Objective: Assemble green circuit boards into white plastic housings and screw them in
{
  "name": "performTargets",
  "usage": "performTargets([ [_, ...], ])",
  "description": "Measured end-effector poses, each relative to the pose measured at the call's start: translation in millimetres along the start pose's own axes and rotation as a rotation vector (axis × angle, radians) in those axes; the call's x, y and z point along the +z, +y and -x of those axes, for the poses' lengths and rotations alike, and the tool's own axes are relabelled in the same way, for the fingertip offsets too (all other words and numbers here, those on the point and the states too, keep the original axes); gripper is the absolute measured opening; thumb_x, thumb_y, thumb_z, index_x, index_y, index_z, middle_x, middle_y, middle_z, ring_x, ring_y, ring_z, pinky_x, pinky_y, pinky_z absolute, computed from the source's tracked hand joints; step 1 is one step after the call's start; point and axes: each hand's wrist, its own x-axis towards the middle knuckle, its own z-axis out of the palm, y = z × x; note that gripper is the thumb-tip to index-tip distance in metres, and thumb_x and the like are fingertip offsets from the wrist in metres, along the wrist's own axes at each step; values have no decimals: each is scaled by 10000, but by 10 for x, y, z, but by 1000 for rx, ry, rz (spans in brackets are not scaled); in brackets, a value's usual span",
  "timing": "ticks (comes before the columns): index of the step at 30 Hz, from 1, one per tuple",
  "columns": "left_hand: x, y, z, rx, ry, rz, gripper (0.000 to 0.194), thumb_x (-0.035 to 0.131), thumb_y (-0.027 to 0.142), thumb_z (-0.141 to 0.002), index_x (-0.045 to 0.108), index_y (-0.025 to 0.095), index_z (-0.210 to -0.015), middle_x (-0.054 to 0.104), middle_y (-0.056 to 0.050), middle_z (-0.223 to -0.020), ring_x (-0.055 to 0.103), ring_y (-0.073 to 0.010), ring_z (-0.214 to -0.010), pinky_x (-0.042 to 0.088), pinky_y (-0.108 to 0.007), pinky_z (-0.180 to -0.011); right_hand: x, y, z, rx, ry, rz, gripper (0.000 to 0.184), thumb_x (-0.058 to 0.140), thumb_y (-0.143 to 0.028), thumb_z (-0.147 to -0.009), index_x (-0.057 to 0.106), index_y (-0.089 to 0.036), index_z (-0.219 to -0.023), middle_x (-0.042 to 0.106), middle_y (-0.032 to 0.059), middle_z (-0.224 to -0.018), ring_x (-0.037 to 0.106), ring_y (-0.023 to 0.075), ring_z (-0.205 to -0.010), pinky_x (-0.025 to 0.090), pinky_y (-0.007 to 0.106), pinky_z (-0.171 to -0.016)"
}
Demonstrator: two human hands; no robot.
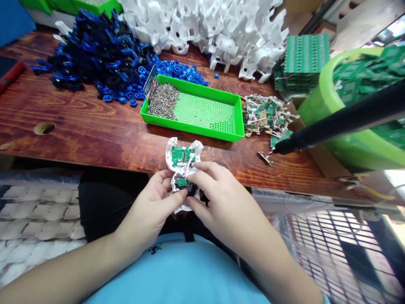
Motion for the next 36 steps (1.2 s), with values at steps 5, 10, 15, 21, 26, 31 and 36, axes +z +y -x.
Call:
performTargets([
  [5, -25, -9, -19, 28, 9, -12, 305, 564, 141, -854, 451, 191, -1133, 600, -49, -1136, 594, -170, -981, 514, -247, -758, 42, -80, -13, -44, 44, 122, 230, 602, -199, -800, 639, -158, -1023, 591, 90, -1189, 539, 256, -1084, 518, 397, -905],
  [10, -45, 5, -4, 17, -14, -32, 273, 585, 189, -850, 478, 204, -1101, 637, -34, -1035, 629, -144, -779, 516, -217, -592, 92, -120, -9, -180, 181, 292, 220, 580, -145, -797, 663, -102, -997, 659, 103, -1098, 577, 240, -1039, 485, 365, -970],
  [15, -64, -18, -17, 28, 5, -3, 311, 641, 172, -810, 505, 198, -1088, 657, -38, -1021, 652, -180, -852, 545, -262, -680, 98, -146, -5, -213, 192, 347, 217, 564, -121, -800, 675, -74, -980, 674, 115, -1078, 611, 245, -1006, 496, 357, -959],
  [21, -94, -19, -31, -5, 13, 44, 356, 685, 152, -765, 537, 174, -1088, 671, -60, -1042, 657, -191, -906, 542, -260, -739, 138, -106, 43, -170, 121, 295, 285, 538, -193, -849, 640, -89, -1094, 646, 90, -1165, 581, 276, -1090, 493, 434, -965],
  [26, -88, 14, -8, -41, 20, 81, 385, 701, 111, -733, 541, 173, -1077, 673, -60, -1049, 649, -179, -926, 519, -240, -763, 77, -57, 108, -209, 151, 138, 311, 529, -232, -869, 616, -86, -1129, 613, 96, -1221, 540, 233, -1157, 446, 405, -1029],
  [31, -87, 31, 15, -41, -38, 45, 375, 672, 134, -768, 532, 200, -1109, 679, -46, -1055, 641, -184, -946, 501, -251, -788, 11, 36, 242, -119, 214, -140, 336, 555, -212, -850, 560, -160, -1182, 584, 100, -1232, 530, 176, -1163, 485, 339, -978],
  [36, -68, 49, 39, -37, -53, 1, 346, 652, 144, -793, 555, 219, -1117, 676, -25, -1065, 629, -185, -987, 489, -239, -801, 68, 59, 331, -80, 261, -157, 327, 608, -223, -812, 588, -180, -1135, 565, 111, -1193, 547, 182, -1107, 509, 343, -918],
])
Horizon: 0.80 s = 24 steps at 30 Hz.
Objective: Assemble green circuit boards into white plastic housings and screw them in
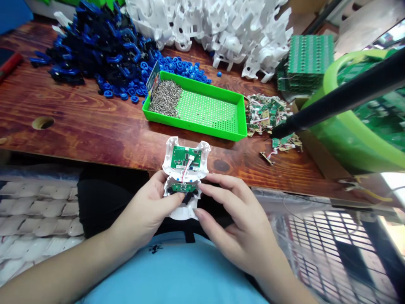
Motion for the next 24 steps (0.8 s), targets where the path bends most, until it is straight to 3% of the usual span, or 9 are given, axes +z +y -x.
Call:
performTargets([
  [5, 34, 16, 2, 35, -16, 2, 330, 620, 145, -827, 540, 252, -1129, 659, 1, -1117, 584, -182, -1095, 440, -287, -963, 107, -30, 14, -109, 52, 104, 289, 617, -208, -801, 623, -130, -1079, 547, 143, -1191, 513, 204, -1114, 494, 376, -924],
  [9, 45, 30, 16, 84, 0, 9, 329, 626, 117, -814, 544, 246, -1105, 654, 2, -1139, 558, -184, -1138, 421, -294, -997, 146, -15, 42, -178, 91, 162, 334, 610, -196, -804, 598, -120, -1129, 540, 154, -1203, 502, 210, -1131, 491, 385, -929],
  [21, 63, 3, 27, 117, 56, -110, 319, 623, 121, -799, 543, 220, -1091, 656, -13, -1120, 590, -175, -1075, 434, -260, -951, 196, -3, 63, -172, 99, 260, 302, 617, -203, -789, 601, -160, -1088, 548, 130, -1158, 502, 244, -1112, 452, 419, -953],
  [24, 88, 24, 48, 113, 60, -142, 318, 629, 130, -794, 542, 213, -1088, 668, -18, -1100, 617, -165, -1025, 467, -237, -902, 192, -12, 70, -93, 172, 191, 340, 642, -192, -764, 554, -186, -1092, 522, 119, -1137, 491, 237, -1116, 436, 423, -976],
])
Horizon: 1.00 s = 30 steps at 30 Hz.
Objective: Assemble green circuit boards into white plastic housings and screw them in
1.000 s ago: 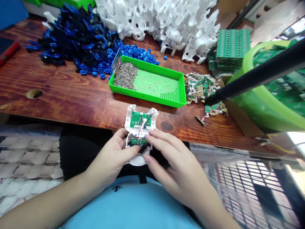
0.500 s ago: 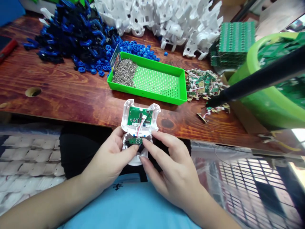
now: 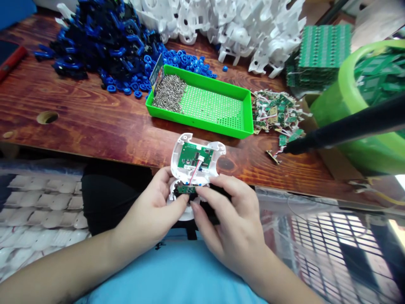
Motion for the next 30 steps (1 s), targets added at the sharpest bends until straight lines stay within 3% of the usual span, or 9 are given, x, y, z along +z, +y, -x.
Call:
performTargets([
  [4, 4, -16, 51, 68, 17, -117, 354, 618, 128, -806, 523, 242, -1128, 655, -19, -1142, 611, -172, -1053, 477, -227, -892, 61, -15, -19, 358, 122, -391, 520, 629, -187, -764, 383, -207, -1222, 446, 129, -1242, 449, 224, -1221, 406, 409, -1039],
  [6, -17, -45, 75, 113, -34, -171, 394, 595, 137, -826, 507, 277, -1183, 648, -11, -1164, 604, -177, -1072, 465, -234, -915, 111, -37, -41, 482, 48, -682, 540, 599, -176, -784, 322, -228, -1244, 502, 110, -1221, 540, 185, -1139, 483, 349, -961],
  [9, -66, -80, 94, 161, -114, -273, 423, 537, 147, -857, 510, 315, -1244, 653, -1, -1159, 628, -182, -1022, 454, -251, -927, 164, -81, -78, 519, -77, -941, 462, 582, -146, -790, 367, -252, -1186, 632, 43, -1051, 648, 144, -945, 554, 259, -798],
  [15, -126, -64, 89, 207, -87, -506, 441, 570, 107, -799, 610, 291, -1197, 690, -5, -1096, 653, -235, -928, 466, -279, -884, 192, -102, -108, 484, -66, -953, 404, 595, -147, -766, 453, -259, -1127, 678, 15, -966, 674, 161, -894, 565, 266, -776],
  [23, -88, -26, 69, 249, -127, -590, 327, 518, 84, -798, 710, 279, -977, 684, 32, -1106, 657, -212, -873, 468, -274, -864, 205, -40, -54, 508, -83, -922, 358, 606, -139, -773, 496, -260, -1091, 651, 5, -1005, 652, 142, -896, 537, 263, -821],
  [30, -93, -60, 64, 231, -122, -631, 413, 521, 70, -780, 655, 288, -1105, 711, 23, -1030, 662, -211, -887, 477, -252, -832, 143, -46, -67, 492, -146, -911, 321, 622, -153, -757, 516, -227, -1050, 656, 0, -954, 656, 117, -822, 540, 215, -754],
])
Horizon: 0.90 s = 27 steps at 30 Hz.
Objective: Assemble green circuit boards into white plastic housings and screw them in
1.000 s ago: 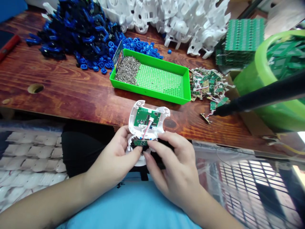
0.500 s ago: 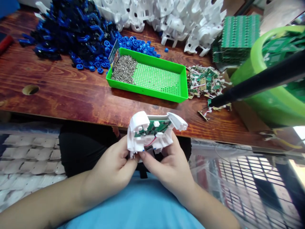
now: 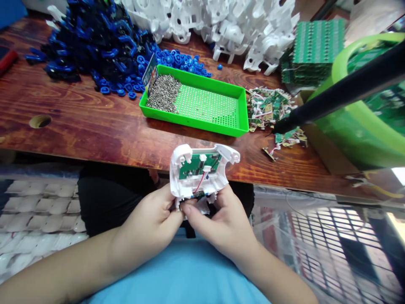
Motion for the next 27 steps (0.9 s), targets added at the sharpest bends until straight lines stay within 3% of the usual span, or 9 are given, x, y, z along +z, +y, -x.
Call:
performTargets([
  [4, -5, -12, 5, 83, -1, -96, 347, 500, 107, -803, 679, 274, -1050, 730, 9, -947, 660, -220, -924, 484, -251, -848, -9, 19, 4, -16, -2, 28, 269, 635, -172, -767, 559, -240, -1015, 672, -14, -966, 657, 121, -856, 529, 222, -789],
  [7, -27, 11, 0, 115, -44, -205, 323, 475, 132, -819, 665, 235, -1059, 713, -20, -1018, 652, -222, -968, 481, -266, -888, -31, 31, 5, -6, -10, 32, 236, 650, -186, -766, 599, -229, -992, 689, -5, -960, 662, 136, -866, 527, 232, -795],
  [10, -44, 43, -15, 82, -169, -356, 373, 410, 107, -816, 610, 162, -1126, 679, -75, -1095, 637, -228, -1009, 482, -304, -909, -53, 44, 9, 42, -51, 13, 185, 668, -211, -760, 635, -207, -942, 702, 3, -919, 666, 136, -844, 521, 217, -782],
  [14, -13, 75, -21, 1, -238, -475, 391, 348, 80, -780, 599, 82, -1081, 691, -132, -968, 672, -234, -848, 535, -331, -792, -48, 73, 31, 58, -63, 2, 180, 660, -215, -757, 638, -202, -934, 694, 8, -906, 658, 133, -829, 515, 213, -770],
  [18, 37, 88, -6, 50, -256, -464, 360, 342, 93, -789, 603, 104, -1036, 659, -147, -1076, 650, -240, -928, 515, -342, -840, -9, 102, 55, 36, -81, -98, 157, 617, -168, -766, 617, -205, -919, 684, 3, -854, 645, 120, -748, 526, 210, -715],
  [21, 18, 92, -1, 62, -288, -460, 398, 341, 102, -796, 571, 92, -1120, 660, -155, -1055, 654, -253, -880, 520, -362, -807, 9, 112, 70, 71, -63, -168, 147, 626, -177, -754, 611, -195, -899, 680, 8, -819, 639, 122, -696, 532, 206, -655],
  [27, -184, 86, -12, 129, -392, -345, 438, 418, 140, -861, 488, 224, -1285, 664, -56, -1084, 625, -213, -978, 479, -259, -845, -1, 74, 77, 33, -108, -210, 173, 633, -184, -776, 631, -202, -948, 699, 16, -948, 662, 151, -879, 522, 255, -826],
])
